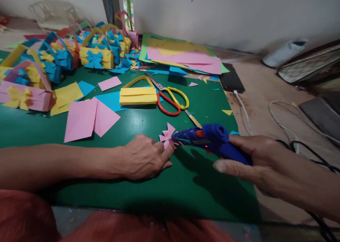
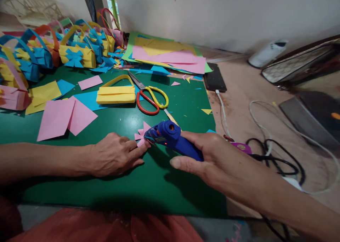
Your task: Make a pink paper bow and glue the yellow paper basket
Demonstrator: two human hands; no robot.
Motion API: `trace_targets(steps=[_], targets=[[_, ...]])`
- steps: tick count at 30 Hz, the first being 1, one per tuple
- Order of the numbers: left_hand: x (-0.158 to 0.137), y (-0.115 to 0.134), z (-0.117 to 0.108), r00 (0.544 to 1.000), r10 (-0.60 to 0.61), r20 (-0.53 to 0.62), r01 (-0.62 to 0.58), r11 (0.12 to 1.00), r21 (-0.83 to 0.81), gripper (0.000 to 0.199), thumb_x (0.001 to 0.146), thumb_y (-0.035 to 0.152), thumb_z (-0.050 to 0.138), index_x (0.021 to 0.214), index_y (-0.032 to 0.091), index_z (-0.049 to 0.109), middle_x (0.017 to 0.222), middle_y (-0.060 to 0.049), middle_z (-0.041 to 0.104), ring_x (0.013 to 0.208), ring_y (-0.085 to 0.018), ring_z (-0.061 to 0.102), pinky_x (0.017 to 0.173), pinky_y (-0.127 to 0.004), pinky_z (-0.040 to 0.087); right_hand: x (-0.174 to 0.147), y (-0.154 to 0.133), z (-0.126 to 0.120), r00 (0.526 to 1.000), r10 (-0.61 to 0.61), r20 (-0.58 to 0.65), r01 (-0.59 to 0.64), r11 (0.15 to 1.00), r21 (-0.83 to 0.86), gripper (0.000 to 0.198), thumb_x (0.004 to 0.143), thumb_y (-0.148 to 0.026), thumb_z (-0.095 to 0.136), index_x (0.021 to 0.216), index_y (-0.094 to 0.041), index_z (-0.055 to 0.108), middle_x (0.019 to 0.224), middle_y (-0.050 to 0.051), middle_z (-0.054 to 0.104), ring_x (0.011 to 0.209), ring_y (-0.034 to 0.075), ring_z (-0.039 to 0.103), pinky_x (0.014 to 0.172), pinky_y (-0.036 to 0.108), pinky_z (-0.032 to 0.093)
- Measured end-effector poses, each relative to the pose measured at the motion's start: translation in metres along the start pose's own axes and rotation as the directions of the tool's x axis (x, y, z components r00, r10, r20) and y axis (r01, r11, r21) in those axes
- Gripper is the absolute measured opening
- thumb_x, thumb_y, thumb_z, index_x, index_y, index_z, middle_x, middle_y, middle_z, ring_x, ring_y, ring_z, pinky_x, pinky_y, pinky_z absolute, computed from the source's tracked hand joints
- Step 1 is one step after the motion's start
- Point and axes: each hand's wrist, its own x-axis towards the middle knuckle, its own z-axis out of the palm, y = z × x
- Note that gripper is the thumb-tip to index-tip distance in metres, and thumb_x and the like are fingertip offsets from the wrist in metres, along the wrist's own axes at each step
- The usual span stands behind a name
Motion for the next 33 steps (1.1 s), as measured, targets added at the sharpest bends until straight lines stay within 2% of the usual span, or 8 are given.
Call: trace_targets(steps=[2, 8, 12, 23, 33], targets=[[0.0000, 0.0001, 0.0001, 1.000, 0.002, -0.005, -0.002, 1.000, 0.002, 0.042, 0.097, 0.039, 0.035, 0.125, 0.010, 0.045, 0.080, -0.006, 0.066, 0.062, -0.022, 0.066, 0.040, -0.029, 0.039, -0.0005, -0.0008, -0.0001, 1.000, -0.010, 0.014, 0.009, 1.000, 0.006, 0.038, 0.070, -0.060, 0.052, 0.059, -0.024, 0.054, 0.053, -0.001, 0.048, 0.047, 0.015, 0.038, 0.042, 0.028, 0.029], [0.0001, 0.0006, -0.0010, 1.000, 0.001, -0.009, -0.001, 1.000, -0.005, 0.042, 0.097, 0.038, 0.037, 0.127, 0.009, 0.044, 0.080, -0.005, 0.067, 0.062, -0.024, 0.067, 0.039, -0.031, 0.041, 0.0006, 0.0042, 0.0019, 1.000, 0.007, 0.008, -0.008, 0.998, 0.067, 0.034, 0.073, -0.058, 0.055, 0.068, -0.024, 0.058, 0.050, -0.005, 0.037, 0.045, 0.013, 0.033, 0.040, 0.025, 0.026], [0.0000, 0.0007, -0.0009, 1.000, 0.004, -0.011, -0.004, 1.000, 0.000, 0.043, 0.097, 0.038, 0.037, 0.127, 0.008, 0.044, 0.079, -0.005, 0.067, 0.062, -0.024, 0.067, 0.039, -0.030, 0.041, -0.0018, 0.0051, 0.0014, 0.999, 0.021, 0.026, -0.022, 0.998, 0.054, 0.037, 0.071, -0.059, 0.054, 0.061, -0.023, 0.054, 0.050, -0.005, 0.037, 0.044, 0.012, 0.030, 0.039, 0.025, 0.024], [0.0000, 0.0000, -0.0002, 1.000, 0.011, -0.013, -0.011, 1.000, 0.014, 0.041, 0.097, 0.038, 0.036, 0.126, 0.009, 0.044, 0.079, -0.005, 0.067, 0.061, -0.022, 0.066, 0.039, -0.028, 0.037, -0.0003, 0.0057, 0.0009, 0.999, 0.036, 0.031, -0.037, 0.999, 0.033, 0.037, 0.071, -0.058, 0.051, 0.059, -0.023, 0.052, 0.053, -0.003, 0.042, 0.047, 0.013, 0.035, 0.040, 0.025, 0.027], [0.0000, 0.0002, 0.0001, 1.000, 0.008, -0.013, -0.008, 1.000, 0.026, 0.044, 0.097, 0.038, 0.036, 0.128, 0.008, 0.043, 0.080, -0.006, 0.067, 0.062, -0.022, 0.066, 0.040, -0.028, 0.038, -0.0003, 0.0089, 0.0027, 1.000, 0.020, 0.018, -0.021, 0.998, 0.052, 0.038, 0.071, -0.059, 0.053, 0.057, -0.025, 0.049, 0.049, -0.005, 0.036, 0.043, 0.012, 0.031, 0.038, 0.025, 0.025]])
